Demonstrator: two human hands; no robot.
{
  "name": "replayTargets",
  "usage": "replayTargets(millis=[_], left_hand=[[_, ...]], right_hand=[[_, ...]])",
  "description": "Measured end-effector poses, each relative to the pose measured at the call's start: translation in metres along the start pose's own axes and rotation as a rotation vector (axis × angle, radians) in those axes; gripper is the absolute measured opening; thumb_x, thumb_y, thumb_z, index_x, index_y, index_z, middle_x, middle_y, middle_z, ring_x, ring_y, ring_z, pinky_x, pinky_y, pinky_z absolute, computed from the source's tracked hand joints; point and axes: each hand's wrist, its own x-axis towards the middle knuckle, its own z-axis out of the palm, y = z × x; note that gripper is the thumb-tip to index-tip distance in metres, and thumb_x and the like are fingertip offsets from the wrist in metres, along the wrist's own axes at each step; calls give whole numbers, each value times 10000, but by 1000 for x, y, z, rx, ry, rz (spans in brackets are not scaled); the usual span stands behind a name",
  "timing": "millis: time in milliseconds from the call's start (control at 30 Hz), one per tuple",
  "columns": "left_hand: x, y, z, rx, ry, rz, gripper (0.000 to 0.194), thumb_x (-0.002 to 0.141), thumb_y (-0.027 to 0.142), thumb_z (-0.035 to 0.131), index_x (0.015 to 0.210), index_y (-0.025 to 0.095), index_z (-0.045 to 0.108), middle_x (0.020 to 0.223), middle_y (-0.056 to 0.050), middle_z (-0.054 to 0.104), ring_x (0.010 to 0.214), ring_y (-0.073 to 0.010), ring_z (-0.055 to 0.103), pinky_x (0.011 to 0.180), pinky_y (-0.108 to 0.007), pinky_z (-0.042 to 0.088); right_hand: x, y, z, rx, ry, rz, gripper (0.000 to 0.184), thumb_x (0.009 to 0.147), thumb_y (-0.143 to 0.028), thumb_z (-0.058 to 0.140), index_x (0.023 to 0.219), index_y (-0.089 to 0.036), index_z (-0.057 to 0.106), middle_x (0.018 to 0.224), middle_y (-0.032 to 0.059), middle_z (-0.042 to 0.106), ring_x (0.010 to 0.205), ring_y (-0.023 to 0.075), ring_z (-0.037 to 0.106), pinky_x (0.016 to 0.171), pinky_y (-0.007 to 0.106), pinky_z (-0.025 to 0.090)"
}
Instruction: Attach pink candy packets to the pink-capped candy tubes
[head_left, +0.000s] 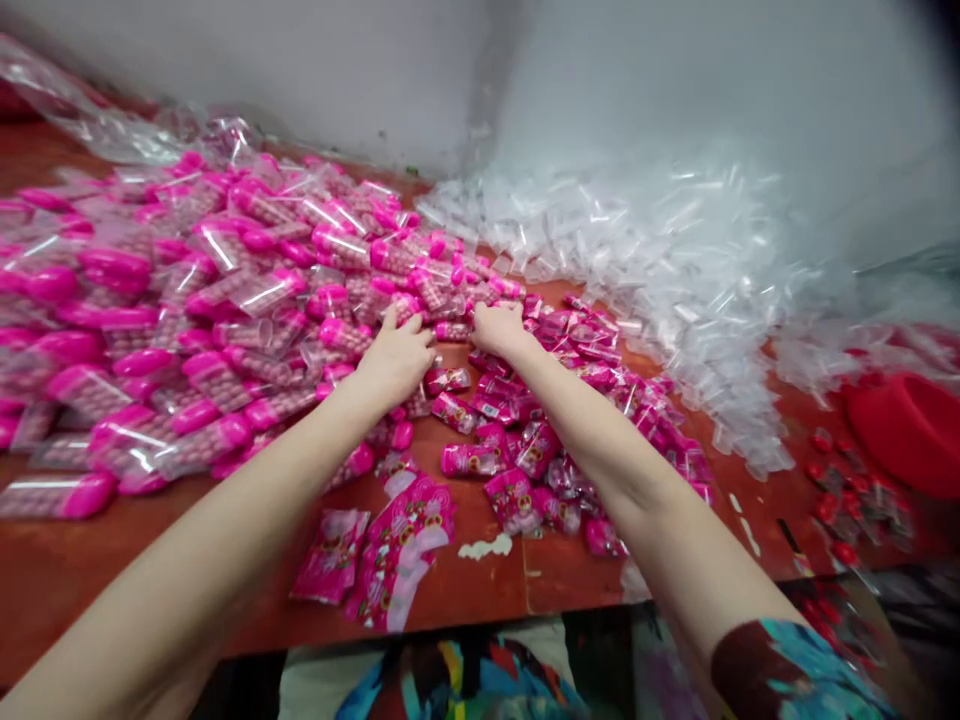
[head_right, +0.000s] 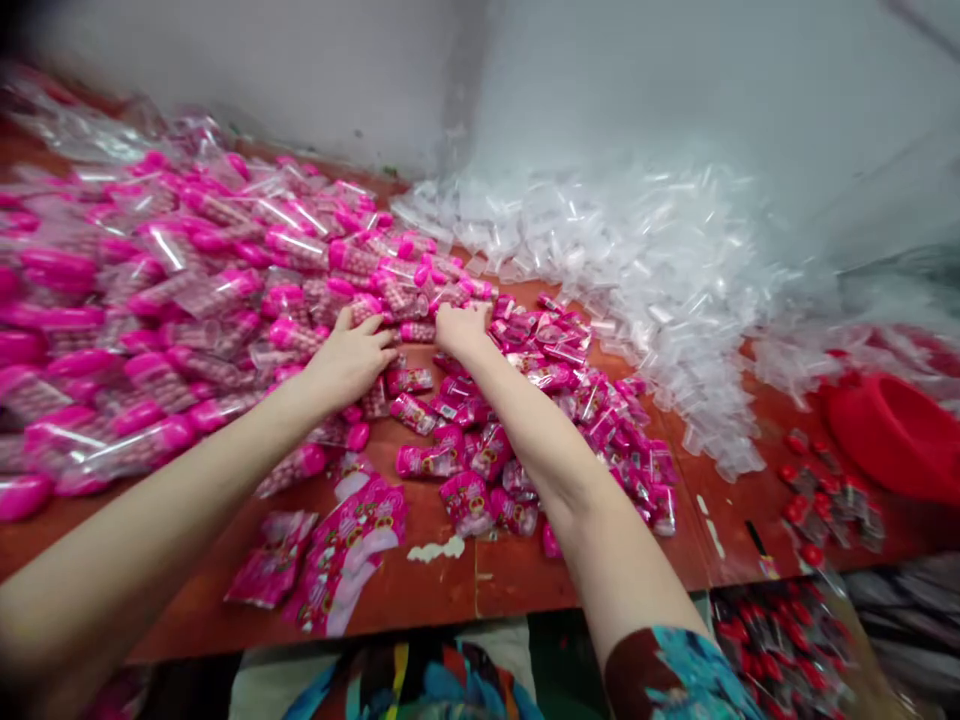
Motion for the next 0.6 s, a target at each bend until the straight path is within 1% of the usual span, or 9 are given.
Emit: replayTargets(millis=[33, 100, 167, 233, 300, 367, 433, 533, 600], left_hand=[[-4, 0, -1, -1, 11, 10, 211, 857, 127, 557, 806, 196, 749, 982, -125, 698, 1210, -350, 470, 1049, -635, 238], [-13, 0, -2, -2, 29, 29, 203, 854, 122, 570, 781, 195, 744, 1020, -118, 693, 1262, -356, 445, 1069, -647, 223], [-22, 0, -5, 7, 34, 43, 201, 859, 125, 570, 765, 179, 739, 1102, -127, 679, 1316, -367, 412, 1092, -662, 195], [-33, 0, -9, 28, 20, 46, 205, 868, 130, 560, 775, 168, 738, 1234, -129, 641, 1369, -372, 367, 1125, -656, 152], [-47, 2, -13, 54, -11, 32, 207, 874, 127, 548, 832, 178, 744, 1355, -100, 585, 1409, -358, 327, 1151, -633, 124], [-61, 4, -19, 70, -48, -4, 224, 872, 126, 540, 920, 195, 747, 1416, -77, 547, 1425, -344, 313, 1158, -619, 124], [-75, 8, -24, 68, -55, -56, 258, 869, 127, 535, 1000, 201, 744, 1450, -85, 519, 1430, -342, 312, 1157, -623, 128], [-95, 15, -33, 39, 14, -139, 281, 878, 142, 531, 1073, 192, 727, 1497, -112, 469, 1438, -341, 299, 1158, -624, 118], [-108, 21, -39, 13, 81, -195, 269, 896, 171, 529, 1094, 193, 710, 1513, -117, 450, 1438, -339, 300, 1151, -626, 132]], right_hand=[[-6, -5, 2, -5, 15, -15, 373, 885, -226, 514, 1229, -84, 549, 1223, 237, 652, 1234, 381, 546, 1080, 587, 215], [-18, -11, 5, -3, 45, -21, 355, 889, -170, 457, 1221, -75, 537, 1203, 245, 655, 1224, 384, 549, 1064, 584, 232], [-29, -15, 7, 34, 85, -7, 360, 891, -169, 428, 1225, -72, 519, 1178, 251, 663, 1178, 384, 578, 1024, 572, 294], [-39, -19, 7, 109, 127, 12, 375, 891, -194, 419, 1238, -77, 499, 1153, 245, 675, 1134, 385, 603, 989, 571, 342], [-49, -26, 8, 207, 156, -9, 400, 890, -227, 421, 1262, -90, 479, 1145, 230, 683, 1100, 387, 618, 959, 574, 382], [-58, -39, 10, 309, 162, -87, 421, 884, -229, 426, 1283, -104, 470, 1143, 207, 689, 1073, 374, 631, 932, 548, 427], [-68, -57, 16, 410, 143, -218, 461, 872, -194, 432, 1323, -101, 451, 1170, 189, 680, 1070, 335, 635, 925, 487, 463], [-82, -86, 28, 521, 134, -438, 560, 857, -156, 454, 1401, -46, 382, 1322, 202, 592, 1184, 276, 578, 1004, 411, 448], [-92, -98, 36, 553, 178, -529, 604, 869, -194, 482, 1435, -33, 347, 1406, 213, 516, 1277, 269, 503, 1069, 410, 400]])
